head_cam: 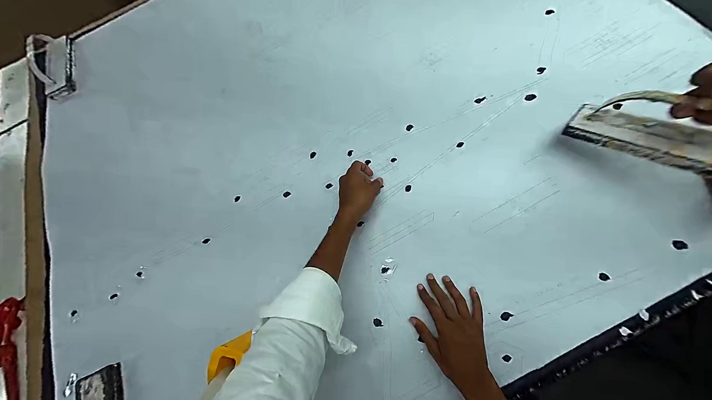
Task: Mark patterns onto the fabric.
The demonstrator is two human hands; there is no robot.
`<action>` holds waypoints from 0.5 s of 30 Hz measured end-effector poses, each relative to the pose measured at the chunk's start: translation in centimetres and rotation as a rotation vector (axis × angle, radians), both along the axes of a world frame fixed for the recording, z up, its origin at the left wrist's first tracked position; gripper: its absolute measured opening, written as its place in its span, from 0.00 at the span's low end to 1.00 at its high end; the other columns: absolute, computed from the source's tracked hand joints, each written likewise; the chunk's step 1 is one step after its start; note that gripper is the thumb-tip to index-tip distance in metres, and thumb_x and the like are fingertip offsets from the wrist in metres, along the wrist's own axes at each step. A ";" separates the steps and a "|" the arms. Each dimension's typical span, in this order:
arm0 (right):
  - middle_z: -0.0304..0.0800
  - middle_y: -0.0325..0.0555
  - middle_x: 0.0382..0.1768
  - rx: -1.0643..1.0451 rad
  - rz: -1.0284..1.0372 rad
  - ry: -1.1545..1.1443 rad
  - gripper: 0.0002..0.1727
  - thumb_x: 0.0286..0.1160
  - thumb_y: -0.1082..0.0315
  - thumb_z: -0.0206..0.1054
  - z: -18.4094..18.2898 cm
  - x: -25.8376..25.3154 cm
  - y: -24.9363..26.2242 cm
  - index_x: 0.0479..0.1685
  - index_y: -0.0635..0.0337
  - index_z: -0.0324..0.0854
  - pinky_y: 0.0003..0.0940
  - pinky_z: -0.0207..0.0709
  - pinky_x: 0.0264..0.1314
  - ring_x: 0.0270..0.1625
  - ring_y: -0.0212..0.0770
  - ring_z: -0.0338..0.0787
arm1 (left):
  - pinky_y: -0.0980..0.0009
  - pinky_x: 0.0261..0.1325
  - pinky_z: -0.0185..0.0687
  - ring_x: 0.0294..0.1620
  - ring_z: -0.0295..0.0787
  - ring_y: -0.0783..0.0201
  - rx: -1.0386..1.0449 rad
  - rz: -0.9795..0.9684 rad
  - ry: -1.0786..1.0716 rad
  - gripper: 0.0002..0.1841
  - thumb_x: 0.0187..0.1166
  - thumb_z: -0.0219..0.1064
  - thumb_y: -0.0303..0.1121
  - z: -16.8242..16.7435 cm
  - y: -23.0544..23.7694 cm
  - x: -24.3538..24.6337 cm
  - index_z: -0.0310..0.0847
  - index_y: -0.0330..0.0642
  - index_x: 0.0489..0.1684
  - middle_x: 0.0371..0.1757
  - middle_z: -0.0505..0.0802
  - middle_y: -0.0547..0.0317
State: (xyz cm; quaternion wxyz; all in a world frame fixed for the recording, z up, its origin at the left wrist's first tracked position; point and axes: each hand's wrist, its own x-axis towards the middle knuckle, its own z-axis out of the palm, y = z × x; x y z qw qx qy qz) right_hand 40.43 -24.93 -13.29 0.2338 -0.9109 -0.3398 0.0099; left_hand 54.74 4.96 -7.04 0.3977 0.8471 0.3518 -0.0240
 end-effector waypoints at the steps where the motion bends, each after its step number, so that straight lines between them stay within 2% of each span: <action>1: 0.74 0.30 0.85 -0.005 0.002 0.000 0.32 0.86 0.35 0.47 -0.1 0.0 0.0 0.80 0.35 0.80 0.73 0.49 0.87 0.89 0.49 0.69 | 0.40 0.57 0.83 0.50 0.91 0.40 0.061 0.007 0.095 0.22 0.79 0.72 0.38 0.3 0.0 0.5 0.78 0.30 0.63 0.46 0.92 0.37; 3: 0.73 0.29 0.85 -0.005 0.002 0.003 0.32 0.87 0.35 0.46 -0.3 -0.2 0.1 0.80 0.35 0.79 0.72 0.48 0.87 0.89 0.48 0.68 | 0.32 0.58 0.78 0.58 0.87 0.34 0.175 -0.020 0.243 0.23 0.79 0.72 0.46 1.2 -0.2 0.4 0.83 0.32 0.57 0.51 0.91 0.33; 5: 0.73 0.29 0.85 -0.006 0.002 -0.004 0.32 0.87 0.36 0.46 -0.3 -0.3 0.1 0.80 0.35 0.79 0.71 0.48 0.88 0.89 0.47 0.68 | 0.31 0.59 0.77 0.60 0.86 0.33 0.217 -0.051 0.294 0.24 0.80 0.71 0.47 2.0 -0.8 -1.3 0.84 0.32 0.57 0.53 0.90 0.32; 7: 0.73 0.29 0.86 0.000 0.008 0.001 0.32 0.87 0.36 0.46 -0.1 -0.2 0.1 0.80 0.36 0.79 0.72 0.47 0.88 0.90 0.47 0.68 | 0.31 0.60 0.78 0.58 0.87 0.32 0.178 -0.070 0.255 0.22 0.80 0.71 0.43 3.2 -1.8 -4.7 0.83 0.31 0.59 0.51 0.91 0.31; 8: 0.74 0.31 0.85 0.009 0.009 0.007 0.32 0.86 0.37 0.47 0.1 -0.2 0.1 0.80 0.37 0.80 0.73 0.47 0.88 0.90 0.49 0.68 | 0.32 0.57 0.80 0.52 0.88 0.34 0.144 -0.088 0.200 0.21 0.81 0.71 0.42 4.0 -2.8 -7.3 0.83 0.30 0.59 0.45 0.91 0.32; 10: 0.78 0.38 0.82 0.052 0.008 0.025 0.31 0.85 0.38 0.51 0.6 -0.1 0.1 0.75 0.42 0.84 0.75 0.50 0.86 0.87 0.53 0.71 | 0.45 0.37 0.82 0.30 0.85 0.45 0.093 -0.138 0.035 0.18 0.83 0.70 0.42 6.0 -5.1 -14.1 0.81 0.33 0.53 0.29 0.86 0.43; 11: 0.82 0.43 0.79 0.088 0.008 0.028 0.31 0.84 0.39 0.53 0.8 -0.2 0.1 0.71 0.47 0.87 0.76 0.53 0.85 0.85 0.57 0.74 | 0.53 0.31 0.81 0.24 0.82 0.54 0.070 -0.126 -0.040 0.15 0.81 0.71 0.40 7.2 -6.0 -17.4 0.82 0.35 0.49 0.24 0.84 0.50; 13: 0.87 0.52 0.71 0.168 0.033 0.044 0.28 0.82 0.43 0.57 1.5 -1.0 0.8 0.62 0.55 0.90 0.76 0.61 0.80 0.78 0.63 0.81 | 0.70 0.23 0.74 0.18 0.75 0.70 0.048 -0.016 -0.143 0.11 0.76 0.75 0.40 9.6 -6.8 -24.6 0.84 0.43 0.41 0.19 0.81 0.65; 15: 0.90 0.55 0.63 0.244 0.105 0.102 0.26 0.82 0.46 0.58 2.7 -3.2 2.2 0.56 0.60 0.90 0.72 0.67 0.78 0.70 0.62 0.86 | 0.77 0.23 0.73 0.18 0.76 0.76 0.115 0.126 -0.215 0.10 0.74 0.74 0.40 11.4 -6.4 -32.3 0.86 0.45 0.38 0.20 0.83 0.70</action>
